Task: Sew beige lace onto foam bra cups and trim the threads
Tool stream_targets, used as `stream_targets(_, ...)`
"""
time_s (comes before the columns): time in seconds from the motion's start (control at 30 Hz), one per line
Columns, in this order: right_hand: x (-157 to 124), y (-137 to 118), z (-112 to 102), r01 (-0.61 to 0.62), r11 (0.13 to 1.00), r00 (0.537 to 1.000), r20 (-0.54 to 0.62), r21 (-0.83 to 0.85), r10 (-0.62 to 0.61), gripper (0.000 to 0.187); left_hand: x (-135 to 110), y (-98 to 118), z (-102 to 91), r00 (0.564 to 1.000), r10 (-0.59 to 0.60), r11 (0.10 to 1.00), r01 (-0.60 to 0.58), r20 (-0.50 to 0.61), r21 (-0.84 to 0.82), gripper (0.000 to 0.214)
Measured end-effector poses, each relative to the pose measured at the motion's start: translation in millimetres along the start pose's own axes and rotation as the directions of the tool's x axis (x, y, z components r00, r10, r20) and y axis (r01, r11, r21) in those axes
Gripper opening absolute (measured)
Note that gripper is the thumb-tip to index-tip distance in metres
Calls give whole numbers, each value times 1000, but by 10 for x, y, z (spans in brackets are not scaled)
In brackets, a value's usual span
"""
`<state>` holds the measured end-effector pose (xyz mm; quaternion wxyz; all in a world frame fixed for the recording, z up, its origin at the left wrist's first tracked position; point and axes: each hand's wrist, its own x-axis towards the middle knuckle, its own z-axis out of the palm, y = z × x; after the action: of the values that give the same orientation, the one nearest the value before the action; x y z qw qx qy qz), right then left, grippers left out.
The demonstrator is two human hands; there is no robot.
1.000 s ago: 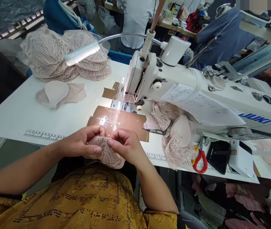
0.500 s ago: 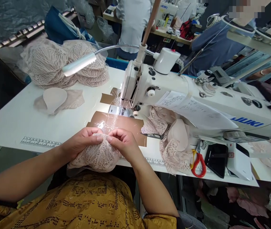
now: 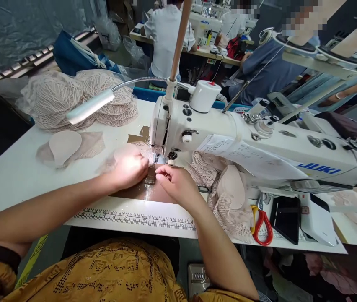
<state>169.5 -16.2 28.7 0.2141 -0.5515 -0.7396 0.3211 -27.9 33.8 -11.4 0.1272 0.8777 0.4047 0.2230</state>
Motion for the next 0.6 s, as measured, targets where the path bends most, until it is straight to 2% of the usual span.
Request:
stream_targets(0.07, 116, 54, 60, 8, 997, 1000, -16, -76, -9, 19, 46, 93, 205, 998, -6, 997, 2, 55, 72, 23)
stream_targets(0.13, 182, 142, 148, 45, 993, 999, -24, -113, -48, 23, -1, 184, 268, 994, -19, 985, 0, 111, 171, 21)
stream_targets(0.27, 197, 258, 320, 160, 963, 987, 45, -217, -154, 31, -131, 283, 88, 976, -20, 965, -38, 216, 259, 24)
stream_targets(0.33, 185, 259, 364, 179, 935, 983, 83, -307, -161, 32, -126, 254, -81, 956, -16, 979, -45, 294, 198, 26)
stream_targets(0.43, 176, 227, 383, 169, 890, 985, 104, -424, -138, 31, -52, 129, -313, 901, 65, 993, -17, 429, -116, 25)
stream_targets(0.47, 176, 216, 384, 164, 878, 986, 106, -449, -129, 32, -31, 80, -356, 894, 99, 978, -5, 438, -210, 25)
stream_targets(0.53, 175, 201, 388, 154, 862, 988, 102, -482, -120, 32, -23, -9, -363, 912, 133, 959, -19, 388, -284, 24)
stream_targets(0.6, 175, 198, 397, 148, 849, 989, 93, -507, -117, 33, -63, -77, -268, 944, 149, 973, -85, 296, -216, 25)
